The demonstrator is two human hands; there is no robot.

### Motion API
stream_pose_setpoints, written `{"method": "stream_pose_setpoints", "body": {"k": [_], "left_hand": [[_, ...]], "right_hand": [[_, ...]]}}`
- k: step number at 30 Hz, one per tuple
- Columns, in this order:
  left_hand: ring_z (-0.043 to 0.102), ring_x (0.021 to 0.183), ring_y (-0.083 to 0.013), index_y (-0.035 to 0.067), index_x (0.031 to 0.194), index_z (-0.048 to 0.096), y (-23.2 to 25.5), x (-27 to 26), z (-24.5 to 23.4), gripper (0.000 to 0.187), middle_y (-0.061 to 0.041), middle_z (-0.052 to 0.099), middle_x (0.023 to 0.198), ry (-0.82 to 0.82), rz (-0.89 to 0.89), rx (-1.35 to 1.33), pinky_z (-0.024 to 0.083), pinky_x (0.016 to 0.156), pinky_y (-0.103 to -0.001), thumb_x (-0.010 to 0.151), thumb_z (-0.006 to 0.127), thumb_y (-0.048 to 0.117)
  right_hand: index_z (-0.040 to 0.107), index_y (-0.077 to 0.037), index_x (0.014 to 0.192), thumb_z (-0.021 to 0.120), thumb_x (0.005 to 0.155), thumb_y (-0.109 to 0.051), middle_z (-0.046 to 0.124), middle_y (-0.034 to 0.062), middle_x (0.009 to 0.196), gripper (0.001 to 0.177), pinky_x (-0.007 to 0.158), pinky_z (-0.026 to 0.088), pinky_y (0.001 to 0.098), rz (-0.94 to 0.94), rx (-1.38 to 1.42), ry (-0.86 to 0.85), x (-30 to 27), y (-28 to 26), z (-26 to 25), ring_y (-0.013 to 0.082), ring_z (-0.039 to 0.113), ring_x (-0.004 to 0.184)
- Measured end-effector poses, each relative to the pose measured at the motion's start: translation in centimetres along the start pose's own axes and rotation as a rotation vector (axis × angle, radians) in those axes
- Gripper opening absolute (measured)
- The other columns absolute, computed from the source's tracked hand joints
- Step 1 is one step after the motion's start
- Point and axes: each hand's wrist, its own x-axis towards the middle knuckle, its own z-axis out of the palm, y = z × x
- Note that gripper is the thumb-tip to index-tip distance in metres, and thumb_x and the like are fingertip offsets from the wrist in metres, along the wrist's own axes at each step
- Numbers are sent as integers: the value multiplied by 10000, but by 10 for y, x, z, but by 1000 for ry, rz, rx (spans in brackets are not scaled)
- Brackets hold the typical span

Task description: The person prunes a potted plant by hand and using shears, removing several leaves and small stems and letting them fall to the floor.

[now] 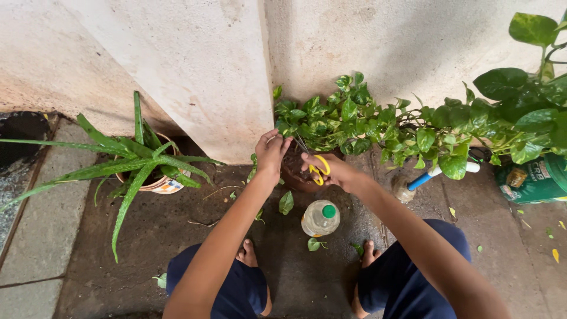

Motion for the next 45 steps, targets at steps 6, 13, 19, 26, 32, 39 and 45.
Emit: {"method": "stream_pose_setpoints", "body": {"k": [6,13,19,26,32,39,45], "left_hand": [[709,1030,-252,-48,1229,528,-10,3,14,246,-145,627,1101,52,45,-69,597,938,-294,994,586,-1],[730,923,-226,-60,1141,548,-52,23,9,243,-140,678,1030,100,37,75,597,815,-296,938,664,6],[690,797,-169,-9,1116,663,-76,12,21,298,-91,715,944,101,-47,421,573,717,-304,846,753,81],[701,776,-169,-31,1135,663,-70,8,32,327,-124,734,939,106,-52,519,567,699,-299,844,744,93],[714,788,-179,-65,1135,639,-73,8,23,333,-132,710,950,52,-63,437,604,694,-281,838,735,51],[731,782,-188,-56,1129,635,-63,14,6,282,-133,705,955,100,-89,422,614,692,-277,873,711,35],[723,778,-220,5,1113,720,-33,26,-37,224,-137,757,965,275,-40,653,583,704,-333,908,691,89]], "right_hand": [[708,-152,980,630,845,-692,562,-51,643,562,587,362,258,94,136,-66,-5,-5,-4,80,494,586],[705,-156,968,638,821,-730,576,-53,641,596,568,343,247,137,166,-28,-2,4,-5,76,528,573],[714,-173,957,647,781,-747,591,-67,668,604,585,381,236,149,105,57,8,18,-14,56,557,602],[728,-109,890,758,738,-706,575,-61,671,617,589,408,217,92,122,147,16,40,-23,48,541,609],[721,-85,878,783,735,-683,564,-47,675,618,587,376,231,46,158,162,16,42,-23,68,523,620],[697,-124,885,645,772,-765,569,-30,667,654,640,397,267,112,-60,81,16,38,-15,93,540,653],[768,-102,906,642,780,-763,642,34,678,684,584,425,332,136,-512,-61,26,49,-12,148,580,611]]}}
